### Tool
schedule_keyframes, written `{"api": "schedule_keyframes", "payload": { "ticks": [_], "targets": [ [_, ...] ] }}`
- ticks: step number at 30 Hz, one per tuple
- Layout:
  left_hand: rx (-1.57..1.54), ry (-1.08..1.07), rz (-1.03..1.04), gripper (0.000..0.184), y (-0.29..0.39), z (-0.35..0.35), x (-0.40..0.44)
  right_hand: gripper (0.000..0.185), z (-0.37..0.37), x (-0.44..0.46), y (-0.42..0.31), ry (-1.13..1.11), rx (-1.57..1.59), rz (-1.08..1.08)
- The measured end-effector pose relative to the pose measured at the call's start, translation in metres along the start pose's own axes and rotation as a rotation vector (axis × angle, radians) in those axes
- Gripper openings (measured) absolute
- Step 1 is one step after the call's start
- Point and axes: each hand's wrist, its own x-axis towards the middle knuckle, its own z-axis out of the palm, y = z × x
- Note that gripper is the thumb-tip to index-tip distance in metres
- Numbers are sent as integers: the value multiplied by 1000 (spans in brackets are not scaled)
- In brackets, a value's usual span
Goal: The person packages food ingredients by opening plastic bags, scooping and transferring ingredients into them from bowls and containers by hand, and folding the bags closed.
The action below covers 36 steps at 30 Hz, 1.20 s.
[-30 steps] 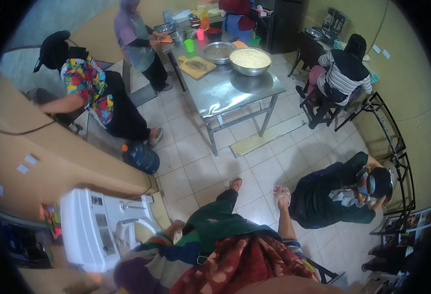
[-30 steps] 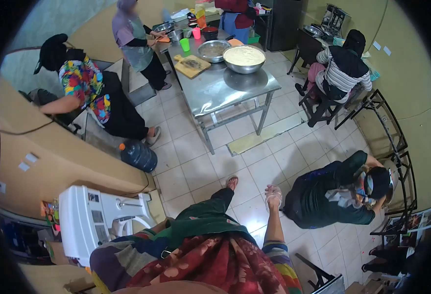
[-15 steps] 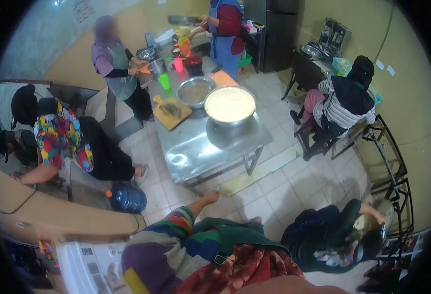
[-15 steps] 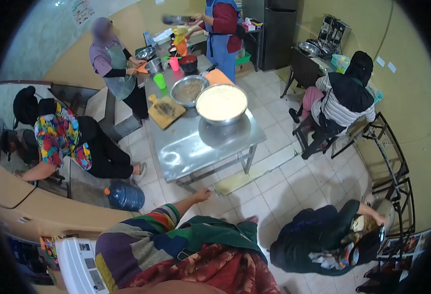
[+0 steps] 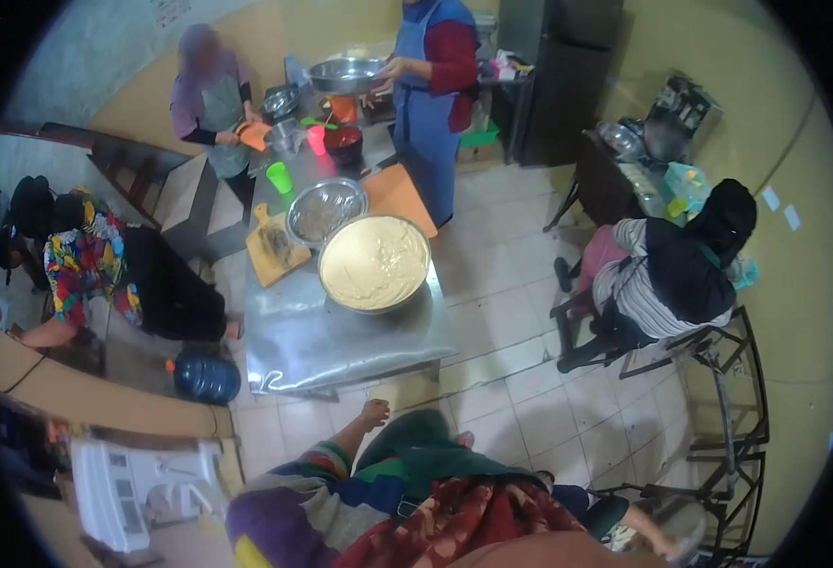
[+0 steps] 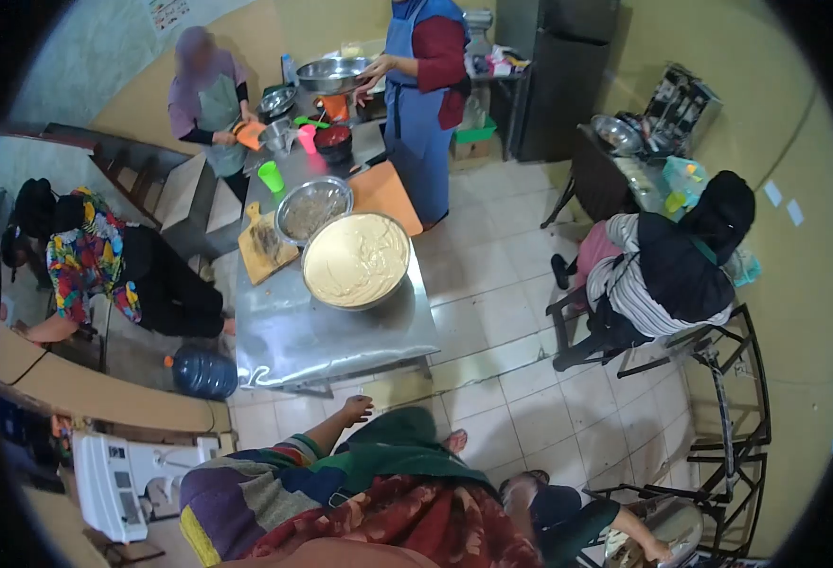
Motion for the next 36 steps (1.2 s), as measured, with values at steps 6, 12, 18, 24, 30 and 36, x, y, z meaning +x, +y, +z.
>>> {"api": "schedule_keyframes", "payload": {
  "ticks": [6,12,18,24,30,36],
  "targets": [
    [-140,76,-63,27,-47,4,36,58,120,73,-178,-203,-307,-367],
    [883,-101,237,19,-57,56,21,86,220,143,-221,-276,-580,-257],
    [321,-3,-32,19,-22,112,-2,64,224,202,-208,-360,-552,209],
    [179,78,-109,19,46,164,22,35,251,232,-273,-591,-776,61],
    [182,112,-95,20,109,219,48,34,346,310,-351,-763,-706,86],
    [171,162,-68,21,185,245,81,49,418,409,-362,-802,-361,265]
  ]
}}
